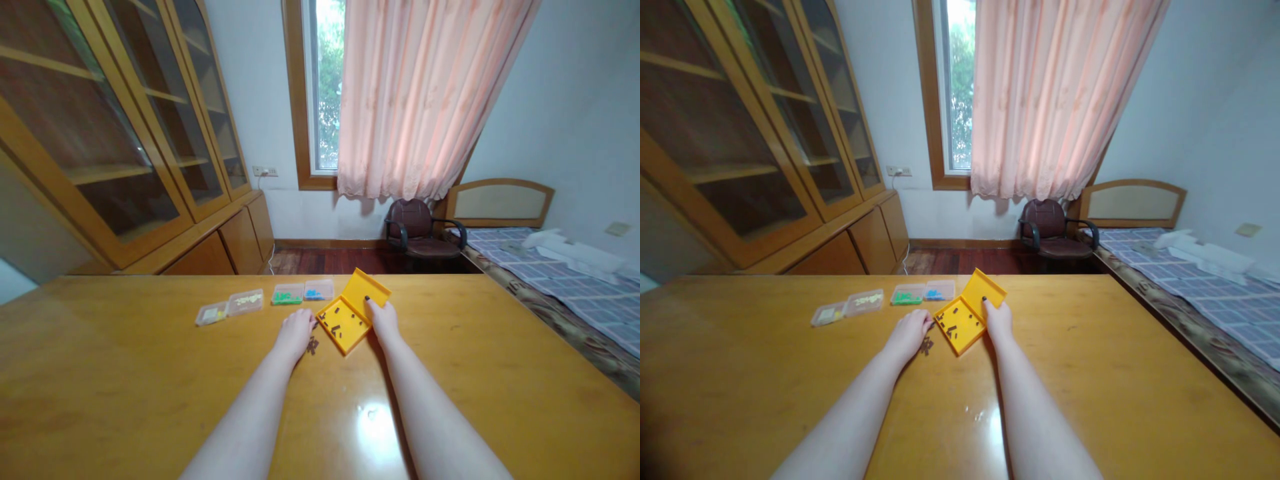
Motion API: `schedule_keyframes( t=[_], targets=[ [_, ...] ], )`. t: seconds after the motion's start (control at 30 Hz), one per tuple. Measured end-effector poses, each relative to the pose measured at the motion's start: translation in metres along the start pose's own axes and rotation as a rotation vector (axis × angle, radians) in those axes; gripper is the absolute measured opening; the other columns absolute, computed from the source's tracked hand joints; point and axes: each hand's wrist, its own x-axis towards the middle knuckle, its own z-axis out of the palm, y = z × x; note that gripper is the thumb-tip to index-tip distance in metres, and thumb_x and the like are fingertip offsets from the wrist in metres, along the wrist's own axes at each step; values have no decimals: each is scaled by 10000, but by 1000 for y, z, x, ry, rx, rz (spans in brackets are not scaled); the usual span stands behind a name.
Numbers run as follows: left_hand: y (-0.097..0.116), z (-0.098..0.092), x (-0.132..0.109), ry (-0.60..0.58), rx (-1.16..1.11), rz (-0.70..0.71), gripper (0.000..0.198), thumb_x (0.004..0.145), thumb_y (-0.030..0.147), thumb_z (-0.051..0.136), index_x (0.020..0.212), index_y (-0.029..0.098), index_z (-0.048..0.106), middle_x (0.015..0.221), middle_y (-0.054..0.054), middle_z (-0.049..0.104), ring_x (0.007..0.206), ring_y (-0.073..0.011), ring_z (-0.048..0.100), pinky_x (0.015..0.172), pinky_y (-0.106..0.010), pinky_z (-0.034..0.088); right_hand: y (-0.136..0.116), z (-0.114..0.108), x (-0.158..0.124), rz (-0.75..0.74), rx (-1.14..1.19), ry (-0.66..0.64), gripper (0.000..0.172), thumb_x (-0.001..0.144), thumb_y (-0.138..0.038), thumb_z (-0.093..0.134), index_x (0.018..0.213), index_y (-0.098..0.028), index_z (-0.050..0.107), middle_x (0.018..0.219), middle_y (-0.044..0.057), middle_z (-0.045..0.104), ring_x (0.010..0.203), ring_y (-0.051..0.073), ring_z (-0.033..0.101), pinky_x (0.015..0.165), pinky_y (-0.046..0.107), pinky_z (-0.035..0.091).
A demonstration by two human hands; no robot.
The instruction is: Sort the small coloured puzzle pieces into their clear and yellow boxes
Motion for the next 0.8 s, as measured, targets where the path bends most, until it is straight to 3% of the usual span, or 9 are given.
schedule_keyframes(
  t=[0.23,0.33,0.43,0.53,0.67,0.8],
  targets=[
    [5,0,-3,295,-256,231,110,859,208,449,827,185,551,844,-33,574,805,-160,543,729,-276,438,-3,1,-4,-11,-42,-27,417,623,-384,659,943,-117,641,1014,141,681,898,280,660,732,340,543],
    [11,2,-5,300,-314,348,90,845,199,472,883,192,554,890,-33,584,861,-164,548,784,-301,456,-2,1,-4,-22,-72,-48,408,627,-390,656,938,-126,646,1002,132,686,911,277,657,749,338,538],
    [14,4,-7,283,-276,385,264,805,185,526,1068,202,519,1102,-57,561,1048,-185,511,919,-342,416,-1,1,-3,-25,-83,-49,410,628,-384,653,944,-123,648,996,127,689,912,280,656,756,347,536],
    [11,1,-7,235,-117,202,315,806,211,519,1120,191,501,1178,-81,536,1112,-205,484,953,-346,384,0,0,-2,-38,-77,-39,411,634,-378,655,951,-117,653,977,125,695,907,281,657,761,354,535],
    [1,-8,-7,70,115,-121,234,844,322,434,946,160,568,993,-115,613,949,-247,574,812,-370,438,1,-2,0,-68,-84,2,375,641,-363,660,928,-123,665,915,116,709,902,277,659,761,342,536],
    [-4,-14,-11,-95,182,-200,365,826,465,418,908,147,576,950,-145,634,882,-275,608,735,-366,454,0,-2,0,-66,-86,13,361,637,-351,663,920,-127,669,884,113,714,896,276,661,763,339,536]
  ],
)
